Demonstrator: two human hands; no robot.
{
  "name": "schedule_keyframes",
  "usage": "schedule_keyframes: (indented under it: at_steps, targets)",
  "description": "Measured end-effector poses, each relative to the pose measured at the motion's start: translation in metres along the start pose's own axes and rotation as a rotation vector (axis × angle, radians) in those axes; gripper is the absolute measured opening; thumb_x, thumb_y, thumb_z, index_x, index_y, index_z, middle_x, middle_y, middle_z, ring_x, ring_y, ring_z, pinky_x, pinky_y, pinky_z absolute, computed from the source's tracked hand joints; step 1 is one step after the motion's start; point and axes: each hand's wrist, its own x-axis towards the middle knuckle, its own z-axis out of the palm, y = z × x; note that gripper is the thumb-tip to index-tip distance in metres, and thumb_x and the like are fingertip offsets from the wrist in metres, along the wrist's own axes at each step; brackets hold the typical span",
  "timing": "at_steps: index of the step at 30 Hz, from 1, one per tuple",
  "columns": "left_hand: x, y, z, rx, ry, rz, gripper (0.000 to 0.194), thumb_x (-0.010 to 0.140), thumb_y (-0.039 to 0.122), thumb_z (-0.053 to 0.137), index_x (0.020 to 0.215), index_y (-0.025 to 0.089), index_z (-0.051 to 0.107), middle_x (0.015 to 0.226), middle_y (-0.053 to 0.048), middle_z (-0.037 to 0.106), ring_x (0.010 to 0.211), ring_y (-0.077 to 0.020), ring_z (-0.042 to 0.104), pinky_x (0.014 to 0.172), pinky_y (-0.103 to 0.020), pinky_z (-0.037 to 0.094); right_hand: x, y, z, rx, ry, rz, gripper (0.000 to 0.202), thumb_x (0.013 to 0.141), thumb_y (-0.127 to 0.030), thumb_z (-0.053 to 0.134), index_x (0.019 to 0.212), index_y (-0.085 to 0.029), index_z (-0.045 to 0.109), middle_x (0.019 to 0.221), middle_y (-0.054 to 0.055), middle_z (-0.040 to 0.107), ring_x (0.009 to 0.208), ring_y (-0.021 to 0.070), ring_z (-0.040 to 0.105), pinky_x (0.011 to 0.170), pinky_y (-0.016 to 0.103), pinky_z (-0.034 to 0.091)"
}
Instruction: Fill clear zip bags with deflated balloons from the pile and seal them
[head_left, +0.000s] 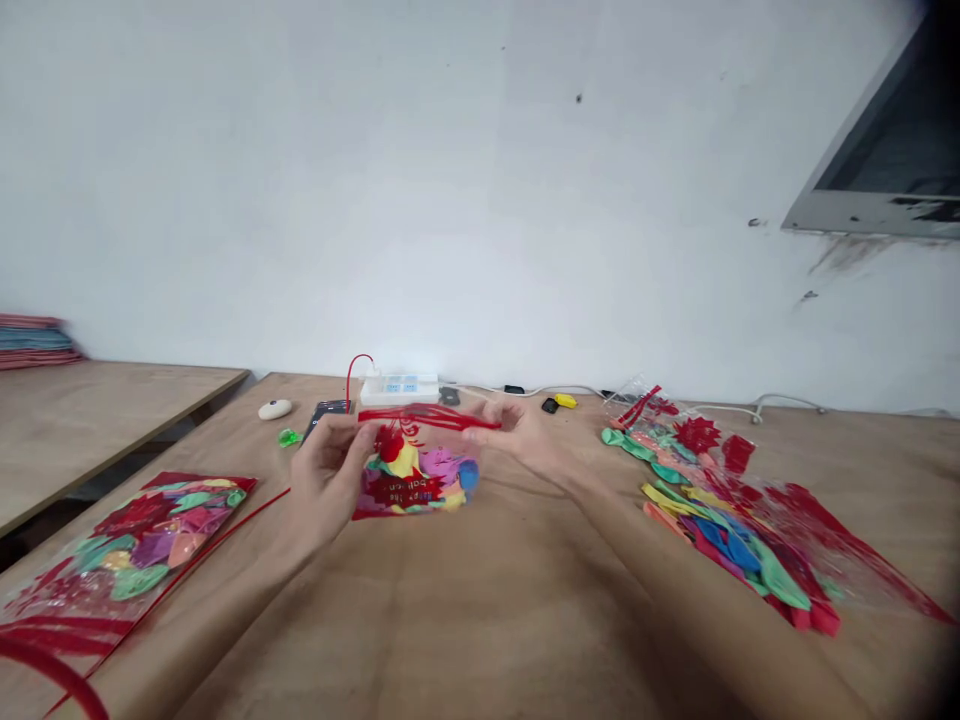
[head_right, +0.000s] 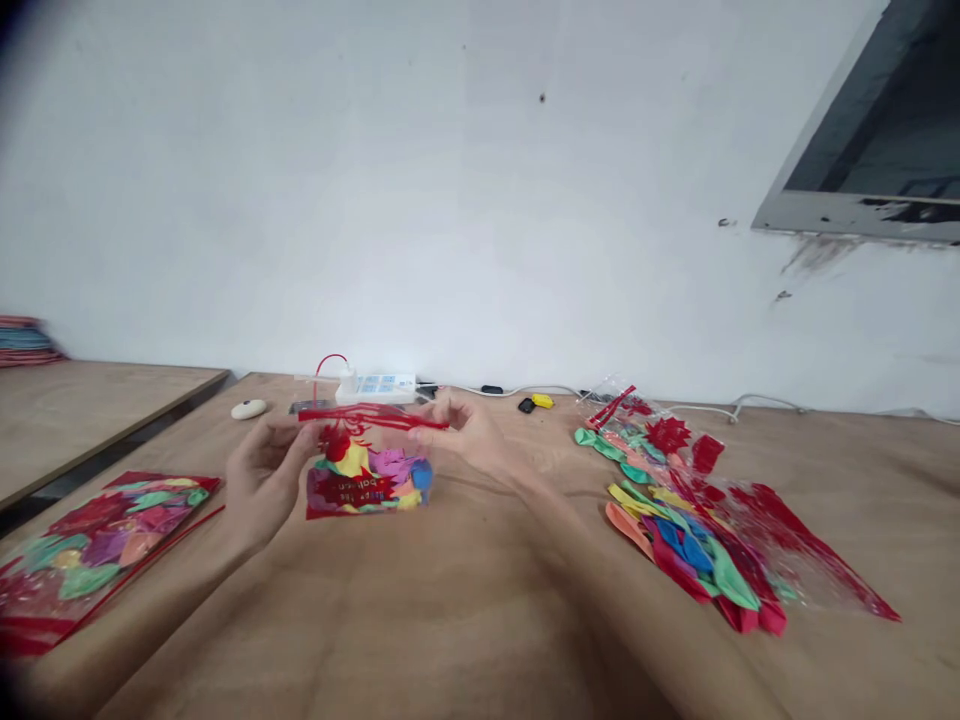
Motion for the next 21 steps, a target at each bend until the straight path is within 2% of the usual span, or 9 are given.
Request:
schedule_keyframes:
  at_steps: [2, 5, 9, 12, 15, 16, 18, 19, 21]
  targets:
    - [0.013, 0.007, 0.012, -0.071, -0.045, -0.075, 0.038, 0.093, 0.058, 0.075, 0.097, 0.023, 0.059, 0.083, -0.001, 0.076, 0.076, -0.0181, 0.075, 0.073, -0.031, 0.064, 0.001, -0.006, -0.011, -0.018, 0.055, 0.022, 0.056, 0.073, -0.049, 0.092, 0.072, -0.021, 0.044, 0.075, -0.005, 0.058, 0.072, 0.0127, 0.057, 0.069, 0.026, 0.049]
    - [0.030, 0.013, 0.029, -0.137, -0.129, -0.166, 0.041, 0.089, 0.056, 0.078, 0.098, 0.021, 0.059, 0.082, -0.003, 0.078, 0.073, -0.0204, 0.076, 0.069, -0.034, 0.065, 0.000, -0.010, -0.027, -0.100, 0.161, 0.071, 0.054, 0.072, -0.050, 0.093, 0.072, -0.020, 0.048, 0.068, -0.006, 0.052, 0.063, 0.0105, 0.051, 0.059, 0.024, 0.042]
    - [0.047, 0.013, 0.048, -0.155, -0.196, -0.146, 0.044, 0.092, 0.053, 0.077, 0.115, 0.019, 0.059, 0.090, -0.006, 0.080, 0.084, -0.0234, 0.078, 0.079, -0.039, 0.065, -0.003, -0.012, -0.042, -0.082, 0.289, 0.001, 0.046, 0.072, -0.050, 0.094, 0.088, -0.020, 0.062, 0.072, -0.002, 0.068, 0.070, 0.0171, 0.067, 0.063, 0.028, 0.052]
    - [0.045, 0.007, 0.049, -0.109, -0.246, -0.063, 0.043, 0.096, 0.053, 0.073, 0.122, 0.022, 0.061, 0.100, -0.006, 0.080, 0.097, -0.0238, 0.077, 0.090, -0.040, 0.063, -0.020, -0.009, -0.049, -0.192, 0.296, -0.049, 0.039, 0.080, -0.049, 0.089, 0.103, -0.022, 0.075, 0.091, 0.005, 0.080, 0.085, 0.0249, 0.076, 0.076, 0.037, 0.062]
    - [0.020, -0.007, 0.033, 0.002, -0.345, 0.012, 0.027, 0.097, 0.047, 0.073, 0.108, 0.023, 0.072, 0.111, -0.008, 0.079, 0.110, -0.0254, 0.074, 0.100, -0.039, 0.058, -0.060, 0.007, -0.049, -0.479, 0.171, -0.131, 0.021, 0.093, -0.044, 0.078, 0.104, -0.026, 0.083, 0.104, 0.006, 0.082, 0.097, 0.0273, 0.078, 0.085, 0.042, 0.065]
    - [0.009, -0.012, 0.025, 0.058, -0.430, 0.040, 0.022, 0.100, 0.044, 0.070, 0.106, 0.023, 0.075, 0.113, -0.007, 0.079, 0.111, -0.0255, 0.074, 0.102, -0.040, 0.058, -0.077, 0.016, -0.048, -0.553, 0.095, -0.185, 0.018, 0.100, -0.039, 0.072, 0.110, -0.029, 0.083, 0.111, 0.004, 0.081, 0.101, 0.0255, 0.078, 0.090, 0.042, 0.064]
    - [-0.017, -0.023, 0.010, 0.121, -0.565, 0.104, 0.017, 0.103, 0.038, 0.064, 0.105, 0.025, 0.076, 0.109, -0.006, 0.080, 0.104, -0.0242, 0.076, 0.097, -0.039, 0.061, -0.111, 0.033, -0.044, -0.704, -0.138, -0.376, 0.020, 0.104, -0.029, 0.065, 0.115, -0.032, 0.081, 0.123, 0.002, 0.079, 0.110, 0.0230, 0.076, 0.100, 0.042, 0.062]
    - [-0.029, -0.028, 0.003, 0.172, -0.718, 0.171, 0.019, 0.106, 0.033, 0.058, 0.113, 0.026, 0.074, 0.117, -0.007, 0.078, 0.108, -0.0235, 0.075, 0.098, -0.039, 0.061, -0.126, 0.041, -0.041, -0.761, -0.236, -0.462, 0.024, 0.104, -0.026, 0.063, 0.121, -0.031, 0.079, 0.125, 0.003, 0.078, 0.117, 0.0242, 0.074, 0.104, 0.044, 0.060]
    - [-0.048, -0.034, -0.006, 0.277, -0.868, 0.265, 0.021, 0.106, 0.024, 0.054, 0.117, 0.028, 0.071, 0.118, -0.006, 0.078, 0.109, -0.0216, 0.074, 0.097, -0.037, 0.062, -0.149, 0.053, -0.035, -0.852, -0.372, -0.519, 0.026, 0.104, -0.025, 0.062, 0.126, -0.028, 0.076, 0.129, 0.006, 0.076, 0.125, 0.0257, 0.070, 0.106, 0.046, 0.058]
